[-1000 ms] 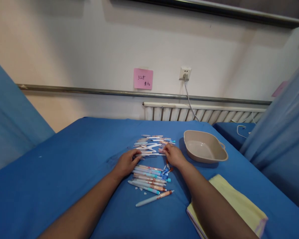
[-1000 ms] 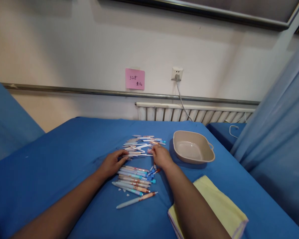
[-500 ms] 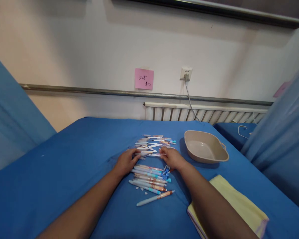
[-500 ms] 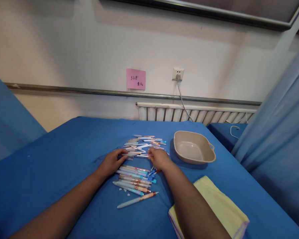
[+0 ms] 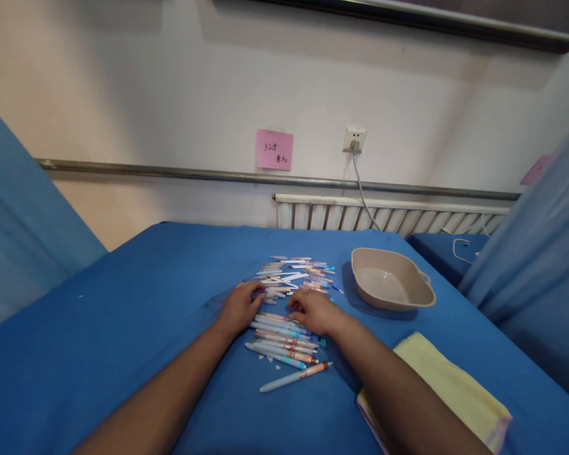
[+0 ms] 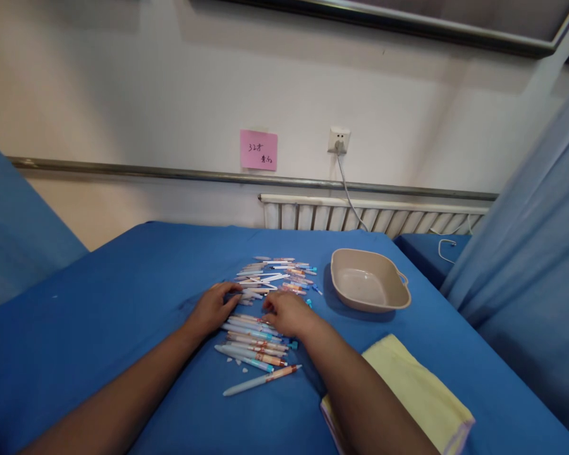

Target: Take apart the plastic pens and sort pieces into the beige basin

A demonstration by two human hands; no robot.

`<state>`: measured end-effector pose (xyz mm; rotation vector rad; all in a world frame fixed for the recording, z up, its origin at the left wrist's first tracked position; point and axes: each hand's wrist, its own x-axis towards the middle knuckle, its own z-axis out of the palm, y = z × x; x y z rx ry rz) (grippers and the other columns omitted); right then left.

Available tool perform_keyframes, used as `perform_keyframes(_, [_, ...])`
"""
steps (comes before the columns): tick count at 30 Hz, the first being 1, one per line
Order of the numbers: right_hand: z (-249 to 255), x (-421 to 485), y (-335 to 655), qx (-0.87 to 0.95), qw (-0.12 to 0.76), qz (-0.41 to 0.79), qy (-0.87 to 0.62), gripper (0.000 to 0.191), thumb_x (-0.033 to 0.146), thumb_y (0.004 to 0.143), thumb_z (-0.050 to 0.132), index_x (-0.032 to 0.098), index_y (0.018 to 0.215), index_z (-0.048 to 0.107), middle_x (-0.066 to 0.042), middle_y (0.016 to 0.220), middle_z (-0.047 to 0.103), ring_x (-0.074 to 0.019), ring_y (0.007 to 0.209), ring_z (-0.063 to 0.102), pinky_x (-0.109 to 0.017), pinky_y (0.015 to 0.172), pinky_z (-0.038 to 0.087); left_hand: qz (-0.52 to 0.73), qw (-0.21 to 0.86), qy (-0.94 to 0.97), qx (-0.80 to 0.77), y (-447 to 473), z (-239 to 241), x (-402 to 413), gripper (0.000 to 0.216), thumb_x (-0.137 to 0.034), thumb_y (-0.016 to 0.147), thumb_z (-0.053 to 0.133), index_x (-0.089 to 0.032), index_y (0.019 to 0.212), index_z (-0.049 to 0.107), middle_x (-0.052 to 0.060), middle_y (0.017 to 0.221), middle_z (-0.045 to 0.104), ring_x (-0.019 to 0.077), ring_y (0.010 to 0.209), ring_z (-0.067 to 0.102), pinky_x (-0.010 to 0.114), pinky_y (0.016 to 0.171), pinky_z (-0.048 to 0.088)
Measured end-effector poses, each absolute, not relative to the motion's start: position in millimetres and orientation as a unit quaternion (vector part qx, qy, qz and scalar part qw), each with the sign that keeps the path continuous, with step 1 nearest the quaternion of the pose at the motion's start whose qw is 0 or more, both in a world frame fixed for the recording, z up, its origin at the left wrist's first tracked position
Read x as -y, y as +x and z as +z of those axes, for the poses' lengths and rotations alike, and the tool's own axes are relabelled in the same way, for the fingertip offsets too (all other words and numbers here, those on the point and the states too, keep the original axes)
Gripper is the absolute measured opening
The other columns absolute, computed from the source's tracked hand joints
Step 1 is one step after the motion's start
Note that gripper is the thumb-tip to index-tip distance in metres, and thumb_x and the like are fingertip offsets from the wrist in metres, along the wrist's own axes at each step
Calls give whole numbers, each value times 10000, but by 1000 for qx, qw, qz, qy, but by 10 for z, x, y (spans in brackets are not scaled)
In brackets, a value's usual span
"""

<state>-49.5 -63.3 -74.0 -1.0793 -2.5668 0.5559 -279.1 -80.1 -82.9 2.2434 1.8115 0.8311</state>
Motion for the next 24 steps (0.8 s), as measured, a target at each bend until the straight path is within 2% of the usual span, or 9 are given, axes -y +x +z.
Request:
perform_keyframes(7, [-737,658,-525,905,123,179,-366,159,228,820,556,199,937,659,-59,944,673,-185,877,594,-261,747,387,298,72,753,-583,-2762,-835,824,220,-289,831,491,-183,947,645,64,944,681,229,923,600,349,843,447])
perform_keyframes(15, [-869,493,-412,867,187,239,-395,152,185,865,484,178,951,609,-43,913,656,-150,825,574,-233,714,396,303,112,806,-496,-2702,-762,904,229,-342,847,533,-185,986,624,56,977,660,205,938,580,325,852,438])
perform_keyframes(19, [-927,461,-426,848,217,278,-395,180,217,902,432,176,919,607,-16,825,642,-138,757,558,-223,661,395,298,119,816,-481,-2692,-753,911,220,-326,840,547,-192,997,622,53,974,652,202,930,570,322,851,432])
perform_keyframes(24, [-964,448,-459,835,243,321,-374,153,262,870,510,185,855,642,13,746,622,-124,704,540,-215,634,384,254,117,826,-489,-2653,-711,908,248,-346,907,439,-192,902,633,38,871,653,187,844,569,309,803,434])
